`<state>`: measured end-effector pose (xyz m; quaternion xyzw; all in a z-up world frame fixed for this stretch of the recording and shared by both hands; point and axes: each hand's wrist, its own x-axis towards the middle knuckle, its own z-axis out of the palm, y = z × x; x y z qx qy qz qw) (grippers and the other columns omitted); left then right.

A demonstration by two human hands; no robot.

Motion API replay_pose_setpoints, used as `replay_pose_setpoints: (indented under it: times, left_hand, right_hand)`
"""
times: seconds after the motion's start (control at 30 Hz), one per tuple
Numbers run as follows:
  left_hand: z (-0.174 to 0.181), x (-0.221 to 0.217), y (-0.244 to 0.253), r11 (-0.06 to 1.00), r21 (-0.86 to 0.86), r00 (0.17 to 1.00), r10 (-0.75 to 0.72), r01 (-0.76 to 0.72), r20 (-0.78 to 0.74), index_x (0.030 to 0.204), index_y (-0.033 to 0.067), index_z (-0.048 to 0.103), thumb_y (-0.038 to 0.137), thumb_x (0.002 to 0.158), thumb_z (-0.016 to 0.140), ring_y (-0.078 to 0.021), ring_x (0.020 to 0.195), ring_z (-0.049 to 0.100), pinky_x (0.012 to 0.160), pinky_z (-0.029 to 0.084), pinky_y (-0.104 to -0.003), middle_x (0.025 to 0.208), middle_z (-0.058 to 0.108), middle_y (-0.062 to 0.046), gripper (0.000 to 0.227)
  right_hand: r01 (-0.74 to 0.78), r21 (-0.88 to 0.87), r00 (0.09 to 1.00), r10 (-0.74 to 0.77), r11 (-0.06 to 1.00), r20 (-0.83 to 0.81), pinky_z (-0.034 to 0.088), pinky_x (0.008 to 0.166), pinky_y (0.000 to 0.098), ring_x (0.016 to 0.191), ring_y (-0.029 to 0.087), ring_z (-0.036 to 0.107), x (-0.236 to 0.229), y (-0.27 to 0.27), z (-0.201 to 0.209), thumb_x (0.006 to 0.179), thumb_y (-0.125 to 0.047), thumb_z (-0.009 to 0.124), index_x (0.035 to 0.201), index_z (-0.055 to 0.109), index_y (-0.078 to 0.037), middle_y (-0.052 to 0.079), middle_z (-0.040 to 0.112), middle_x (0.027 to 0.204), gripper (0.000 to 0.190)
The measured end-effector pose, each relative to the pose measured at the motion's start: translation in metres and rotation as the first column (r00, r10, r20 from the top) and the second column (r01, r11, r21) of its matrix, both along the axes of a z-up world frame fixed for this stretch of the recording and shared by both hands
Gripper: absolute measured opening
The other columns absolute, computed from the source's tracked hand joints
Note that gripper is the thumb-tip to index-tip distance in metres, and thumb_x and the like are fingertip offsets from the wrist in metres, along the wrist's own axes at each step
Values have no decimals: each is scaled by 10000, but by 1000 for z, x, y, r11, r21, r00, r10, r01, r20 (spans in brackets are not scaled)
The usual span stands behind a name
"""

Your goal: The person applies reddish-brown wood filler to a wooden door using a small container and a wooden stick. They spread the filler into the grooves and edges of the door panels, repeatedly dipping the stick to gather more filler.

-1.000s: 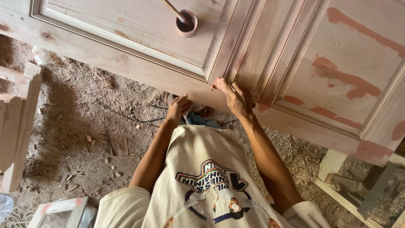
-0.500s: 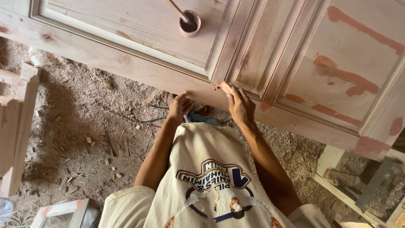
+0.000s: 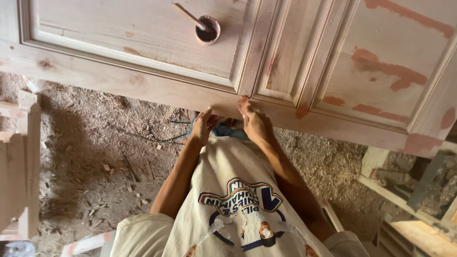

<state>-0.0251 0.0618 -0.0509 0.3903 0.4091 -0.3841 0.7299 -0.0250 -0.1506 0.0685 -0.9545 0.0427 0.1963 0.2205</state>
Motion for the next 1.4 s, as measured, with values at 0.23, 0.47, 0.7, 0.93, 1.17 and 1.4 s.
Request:
replay_pose_setpoints:
  times: [0.23, 0.47, 0.7, 0.93, 1.17, 1.4]
  left_hand:
    - [-6, 6, 7, 998, -62, 999, 30, -32, -28, 1141, 84, 630, 430, 966, 654, -185, 931, 665, 885, 540, -346, 993, 699, -62, 389]
    - [-33, 10, 12, 992, -120, 999, -38, 33, -34, 1026, 31, 658, 469, 997, 662, -193, 857, 656, 881, 579, -351, 899, 678, -94, 439]
    - [-35, 10, 21, 976, -201, 996, -90, 88, -2, 1133, 48, 672, 475, 1005, 642, -177, 838, 595, 792, 507, -339, 927, 655, -78, 447]
    - [-41, 17, 16, 954, -301, 995, -33, 4, -91, 1138, 46, 649, 430, 1025, 632, -195, 872, 637, 818, 520, -329, 953, 679, -85, 401]
    - [-16, 22, 21, 953, -299, 995, -62, 36, -77, 1123, 69, 681, 437, 990, 622, -185, 843, 644, 761, 502, -333, 929, 711, -64, 396]
    - [-20, 21, 25, 969, -246, 993, -44, 16, -106, 1116, 119, 691, 476, 948, 675, -187, 903, 643, 819, 504, -338, 987, 700, -42, 394]
  right_hand:
    - [130, -105, 964, -150, 986, -221, 595, 476, 445, 630, 377, 723, 42, 27, 20, 1023, -176, 551, 1362, 481, 88, 328, 648, 955, 435]
    - [213, -116, 942, -235, 970, -241, 581, 620, 532, 732, 450, 708, 44, 37, 21, 983, -190, 563, 1349, 444, 101, 289, 684, 883, 483]
    - [198, -122, 970, -213, 973, -121, 569, 589, 524, 677, 447, 695, 37, 33, 0, 974, -185, 568, 1323, 459, 124, 309, 674, 880, 478]
    - [230, -112, 944, -250, 967, -215, 573, 653, 508, 726, 412, 703, 35, 34, -6, 980, -152, 569, 1196, 537, 52, 262, 700, 909, 299]
    - [212, -59, 958, -219, 975, -183, 600, 681, 484, 748, 357, 727, 32, 26, -21, 961, -70, 554, 1090, 615, 31, 230, 699, 897, 175]
    - [159, 203, 980, -130, 966, -148, 533, 589, 481, 626, 348, 678, 9, 11, 8, 996, -161, 614, 1274, 667, -58, 188, 687, 757, 301]
